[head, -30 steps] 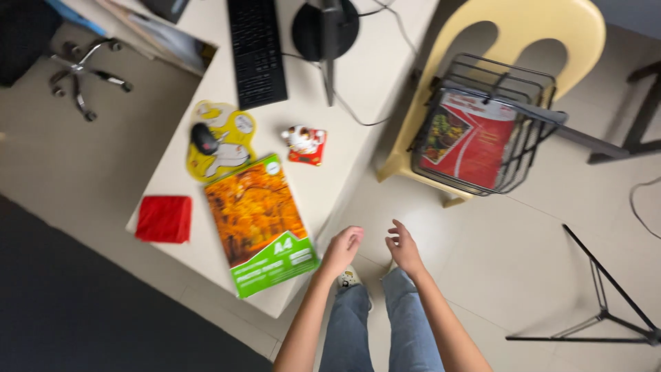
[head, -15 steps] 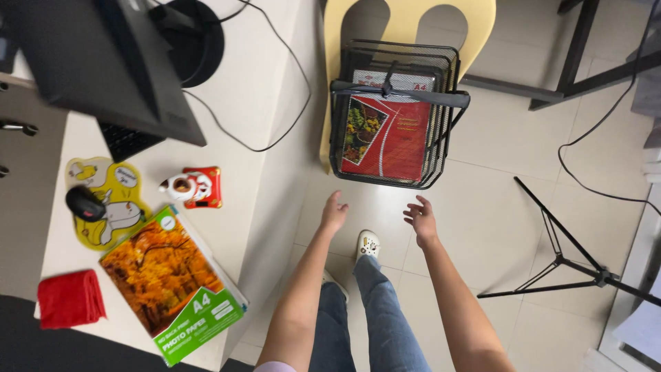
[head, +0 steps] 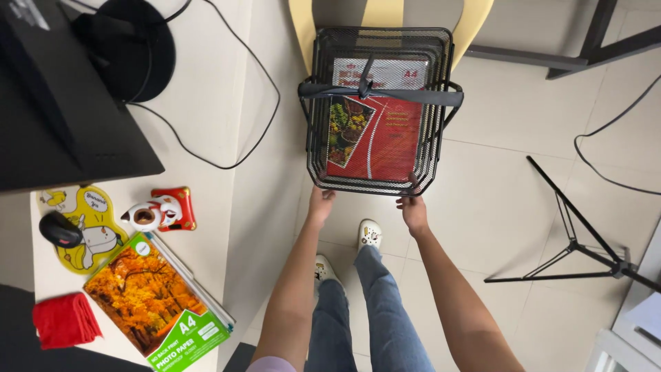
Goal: The person places a red cloth on a desk, then repeatedly takes stacks of paper and packages of photo paper from a wire basket on a chair and places them on the desk. The person also flips through a stack of paper on the desk.
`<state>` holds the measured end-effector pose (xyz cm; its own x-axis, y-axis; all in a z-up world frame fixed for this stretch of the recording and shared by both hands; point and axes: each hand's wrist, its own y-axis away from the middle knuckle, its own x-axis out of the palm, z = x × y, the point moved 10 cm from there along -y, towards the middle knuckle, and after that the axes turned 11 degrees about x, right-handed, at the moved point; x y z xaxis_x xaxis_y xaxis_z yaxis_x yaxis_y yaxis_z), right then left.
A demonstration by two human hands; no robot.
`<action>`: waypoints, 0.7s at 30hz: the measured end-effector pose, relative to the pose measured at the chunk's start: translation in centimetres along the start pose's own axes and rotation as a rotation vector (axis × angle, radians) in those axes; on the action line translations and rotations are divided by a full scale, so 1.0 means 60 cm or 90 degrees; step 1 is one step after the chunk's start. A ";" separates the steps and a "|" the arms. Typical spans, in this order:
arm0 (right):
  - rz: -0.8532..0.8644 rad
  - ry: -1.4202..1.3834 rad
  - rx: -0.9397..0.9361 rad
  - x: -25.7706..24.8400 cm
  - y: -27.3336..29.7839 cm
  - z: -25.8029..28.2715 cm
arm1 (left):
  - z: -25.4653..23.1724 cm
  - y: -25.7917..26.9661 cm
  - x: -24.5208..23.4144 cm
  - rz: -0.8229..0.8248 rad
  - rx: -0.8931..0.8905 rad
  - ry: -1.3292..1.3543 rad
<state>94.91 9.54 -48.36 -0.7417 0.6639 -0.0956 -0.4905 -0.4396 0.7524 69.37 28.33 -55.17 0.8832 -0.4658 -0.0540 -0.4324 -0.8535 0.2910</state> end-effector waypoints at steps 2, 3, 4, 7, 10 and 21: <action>0.023 -0.078 0.025 -0.002 -0.023 -0.038 | -0.001 -0.003 -0.006 -0.009 -0.053 0.072; 0.052 -0.152 0.042 0.000 -0.038 -0.053 | 0.002 -0.007 -0.008 -0.026 -0.099 0.146; 0.048 -0.153 0.043 -0.010 -0.065 -0.094 | 0.002 -0.014 -0.009 -0.023 -0.099 0.147; 0.067 -0.148 0.032 -0.019 -0.109 -0.157 | 0.017 -0.019 -0.014 -0.048 -0.181 0.181; 0.086 -0.131 0.037 -0.010 -0.065 -0.094 | 0.041 -0.014 0.002 -0.021 -0.219 0.120; 0.059 -0.143 0.063 0.006 -0.035 -0.051 | -0.054 -0.008 0.023 -0.061 -0.010 0.080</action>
<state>94.26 8.87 -51.96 -0.6559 0.7461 0.1150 -0.3704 -0.4508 0.8121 71.39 28.86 -52.32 0.9366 -0.3484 0.0371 -0.3425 -0.8884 0.3058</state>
